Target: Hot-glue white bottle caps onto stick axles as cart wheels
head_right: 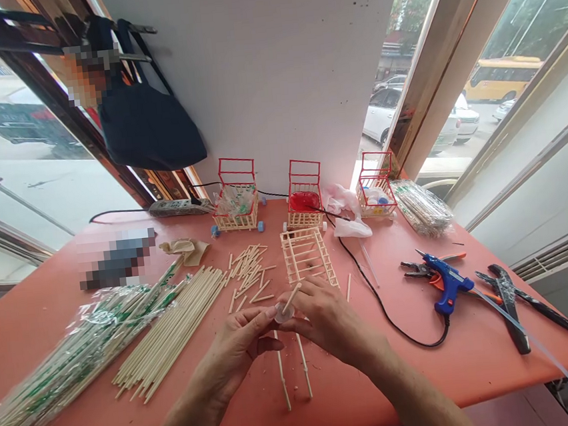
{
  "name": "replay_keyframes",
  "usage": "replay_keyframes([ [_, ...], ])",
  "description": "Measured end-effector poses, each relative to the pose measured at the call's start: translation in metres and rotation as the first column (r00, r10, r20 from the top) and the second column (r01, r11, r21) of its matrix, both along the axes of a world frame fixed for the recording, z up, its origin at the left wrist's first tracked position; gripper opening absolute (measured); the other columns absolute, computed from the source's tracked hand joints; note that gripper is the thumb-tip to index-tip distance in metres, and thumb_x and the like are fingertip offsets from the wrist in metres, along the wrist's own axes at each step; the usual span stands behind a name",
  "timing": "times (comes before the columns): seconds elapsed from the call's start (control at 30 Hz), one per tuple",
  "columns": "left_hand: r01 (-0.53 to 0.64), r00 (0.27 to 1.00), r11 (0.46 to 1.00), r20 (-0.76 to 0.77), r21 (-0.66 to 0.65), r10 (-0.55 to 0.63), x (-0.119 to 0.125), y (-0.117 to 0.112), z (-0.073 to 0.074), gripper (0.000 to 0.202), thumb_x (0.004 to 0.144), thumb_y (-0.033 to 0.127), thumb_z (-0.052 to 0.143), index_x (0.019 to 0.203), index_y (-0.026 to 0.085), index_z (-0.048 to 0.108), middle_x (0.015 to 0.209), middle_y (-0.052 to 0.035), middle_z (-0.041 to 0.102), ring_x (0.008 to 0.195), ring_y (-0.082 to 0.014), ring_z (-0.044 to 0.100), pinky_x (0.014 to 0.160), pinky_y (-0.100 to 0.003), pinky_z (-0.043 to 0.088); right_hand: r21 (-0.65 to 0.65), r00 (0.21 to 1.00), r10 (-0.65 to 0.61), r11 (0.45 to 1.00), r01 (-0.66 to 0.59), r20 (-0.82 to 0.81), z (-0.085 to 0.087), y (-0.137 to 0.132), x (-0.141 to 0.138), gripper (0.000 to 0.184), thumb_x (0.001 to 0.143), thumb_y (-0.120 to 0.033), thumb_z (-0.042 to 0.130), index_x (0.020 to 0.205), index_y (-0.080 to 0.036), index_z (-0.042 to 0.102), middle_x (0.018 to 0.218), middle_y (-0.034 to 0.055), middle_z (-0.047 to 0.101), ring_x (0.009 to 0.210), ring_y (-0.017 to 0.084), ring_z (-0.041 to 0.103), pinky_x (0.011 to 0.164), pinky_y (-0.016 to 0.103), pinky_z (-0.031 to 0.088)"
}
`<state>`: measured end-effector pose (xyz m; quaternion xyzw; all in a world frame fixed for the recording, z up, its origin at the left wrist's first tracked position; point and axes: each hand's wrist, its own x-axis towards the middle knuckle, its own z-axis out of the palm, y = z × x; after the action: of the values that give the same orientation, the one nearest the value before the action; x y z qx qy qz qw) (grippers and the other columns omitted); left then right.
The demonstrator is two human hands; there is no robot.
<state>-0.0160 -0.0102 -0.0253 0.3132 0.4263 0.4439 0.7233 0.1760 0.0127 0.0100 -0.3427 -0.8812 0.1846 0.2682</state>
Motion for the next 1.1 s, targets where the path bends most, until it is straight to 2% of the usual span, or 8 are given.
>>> replay_keyframes([
  [0.17, 0.056, 0.998, 0.998, 0.025, 0.033, -0.057, -0.0015, -0.0003, 0.0023, 0.048, 0.070, 0.057, 0.088, 0.088, 0.013, 0.085, 0.091, -0.0154, 0.080, 0.082, -0.0229, 0.072, 0.061, -0.025, 0.059, 0.017, 1.000, -0.012, 1.000, 0.012, 0.005, 0.0034, 0.0015, 0.0007, 0.017, 0.095, -0.024, 0.074, 0.110, -0.020, 0.069, 0.106, 0.0057, 0.074, 0.102, 0.024, 0.065, 0.093, 0.037, 0.051],
  [0.37, 0.114, 0.992, 0.993, 0.052, 0.030, -0.116, -0.0027, -0.0010, 0.0066, 0.058, 0.084, 0.066, 0.072, 0.107, 0.014, 0.082, 0.108, -0.0182, 0.080, 0.090, -0.0274, 0.077, 0.064, -0.029, 0.061, 0.035, 0.999, 0.000, 0.999, 0.002, -0.037, 0.0059, 0.0042, 0.0053, 0.015, 0.098, -0.022, 0.071, 0.113, -0.020, 0.069, 0.106, 0.0061, 0.073, 0.102, 0.022, 0.066, 0.097, 0.037, 0.051],
  [0.53, 0.167, 0.986, 0.986, 0.021, 0.025, -0.168, -0.0017, -0.0005, 0.0051, 0.058, 0.080, 0.065, 0.076, 0.101, 0.012, 0.081, 0.107, -0.0197, 0.080, 0.090, -0.0290, 0.079, 0.060, -0.026, 0.059, 0.008, 0.999, 0.030, 1.000, -0.030, -0.012, 0.0035, 0.0042, 0.0068, 0.018, 0.099, -0.025, 0.069, 0.118, -0.023, 0.069, 0.113, 0.0060, 0.073, 0.108, 0.024, 0.064, 0.100, 0.040, 0.050],
  [0.7, 0.172, 0.985, 0.985, 0.011, 0.018, -0.173, -0.0011, 0.0001, 0.0049, 0.058, 0.074, 0.065, 0.080, 0.096, 0.011, 0.081, 0.100, -0.0194, 0.082, 0.084, -0.0282, 0.080, 0.058, -0.024, 0.057, -0.028, 0.998, 0.062, 0.998, -0.061, 0.023, 0.0043, 0.0043, 0.0065, 0.020, 0.099, -0.023, 0.069, 0.119, -0.024, 0.069, 0.115, 0.0063, 0.072, 0.109, 0.024, 0.063, 0.100, 0.041, 0.050],
  [1.1, 0.143, 0.989, 0.989, 0.031, 0.028, -0.144, -0.0015, -0.0014, -0.0008, 0.050, 0.078, 0.060, 0.080, 0.093, 0.012, 0.082, 0.093, -0.0170, 0.083, 0.079, -0.0240, 0.080, 0.059, -0.022, 0.055, -0.085, 0.994, 0.062, 0.995, -0.055, 0.089, 0.0023, 0.0040, 0.0068, 0.016, 0.101, -0.022, 0.066, 0.116, -0.023, 0.069, 0.112, 0.0062, 0.071, 0.107, 0.023, 0.064, 0.096, 0.039, 0.051],
])
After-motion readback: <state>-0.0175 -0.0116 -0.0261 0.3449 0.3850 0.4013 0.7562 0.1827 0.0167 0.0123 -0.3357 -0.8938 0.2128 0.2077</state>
